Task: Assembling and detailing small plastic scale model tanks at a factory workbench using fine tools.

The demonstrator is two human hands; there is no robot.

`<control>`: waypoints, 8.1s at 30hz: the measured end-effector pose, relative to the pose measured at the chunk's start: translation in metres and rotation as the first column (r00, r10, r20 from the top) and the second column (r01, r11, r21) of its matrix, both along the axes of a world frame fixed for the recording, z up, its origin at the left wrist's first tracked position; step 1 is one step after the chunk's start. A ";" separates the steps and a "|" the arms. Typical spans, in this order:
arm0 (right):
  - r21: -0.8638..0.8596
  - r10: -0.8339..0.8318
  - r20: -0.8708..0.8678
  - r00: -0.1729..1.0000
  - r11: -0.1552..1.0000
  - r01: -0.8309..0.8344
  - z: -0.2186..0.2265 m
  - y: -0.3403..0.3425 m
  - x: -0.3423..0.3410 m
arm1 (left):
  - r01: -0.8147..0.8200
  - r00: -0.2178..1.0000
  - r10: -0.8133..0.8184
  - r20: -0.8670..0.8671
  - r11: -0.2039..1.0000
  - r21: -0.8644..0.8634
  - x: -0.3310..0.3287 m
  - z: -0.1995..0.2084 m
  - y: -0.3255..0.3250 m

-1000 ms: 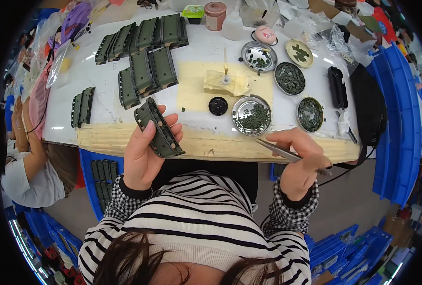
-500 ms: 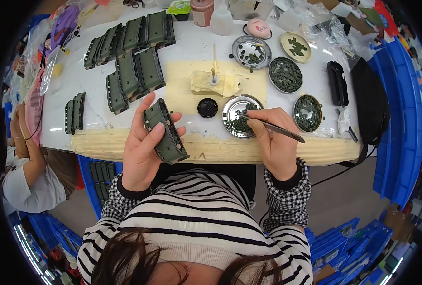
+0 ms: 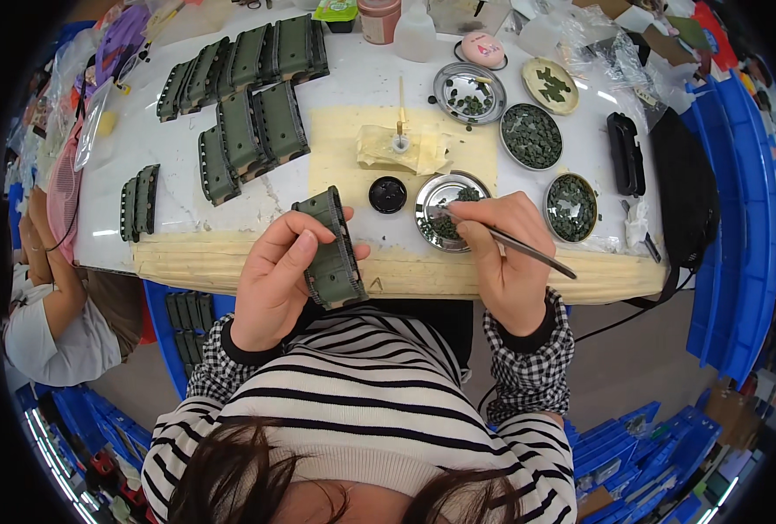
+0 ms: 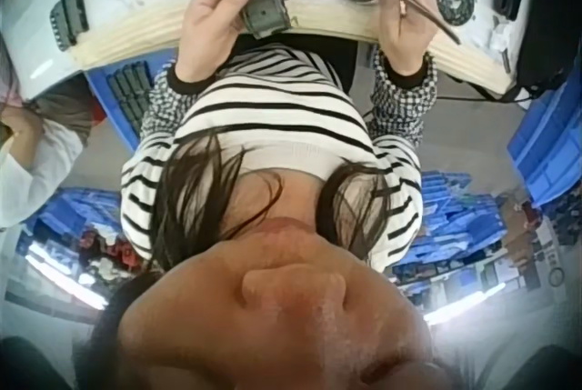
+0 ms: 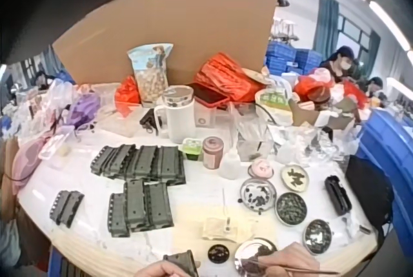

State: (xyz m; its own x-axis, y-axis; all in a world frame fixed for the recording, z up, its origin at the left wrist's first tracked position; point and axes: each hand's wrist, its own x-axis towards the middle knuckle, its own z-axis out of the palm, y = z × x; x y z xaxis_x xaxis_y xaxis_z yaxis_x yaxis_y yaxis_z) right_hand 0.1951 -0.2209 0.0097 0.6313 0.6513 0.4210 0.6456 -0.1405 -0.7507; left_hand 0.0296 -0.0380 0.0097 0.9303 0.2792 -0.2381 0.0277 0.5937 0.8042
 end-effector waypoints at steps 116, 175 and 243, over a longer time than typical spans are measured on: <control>0.221 0.369 -0.230 0.900 0.921 -0.321 0.008 0.046 -0.049 | -0.306 0.952 0.272 -0.143 0.879 -0.365 -0.012 0.003 0.010; 0.213 0.345 0.164 0.924 0.902 -0.375 -0.001 0.038 -0.062 | -0.204 0.959 0.279 0.054 0.807 -0.554 -0.014 -0.007 -0.003; -0.073 -0.181 0.104 0.978 0.979 0.189 -0.024 0.006 0.000 | -0.198 0.980 0.197 -0.010 0.978 -0.068 -0.006 0.013 0.001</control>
State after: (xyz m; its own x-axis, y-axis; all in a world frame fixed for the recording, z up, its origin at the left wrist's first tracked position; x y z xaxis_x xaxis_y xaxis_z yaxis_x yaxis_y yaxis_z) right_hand 0.1952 -0.2147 -0.0142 0.7034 0.5618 0.4355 0.6711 -0.3227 -0.6675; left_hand 0.0234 -0.0367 0.0229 0.8576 0.4403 -0.2660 -0.0932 0.6415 0.7614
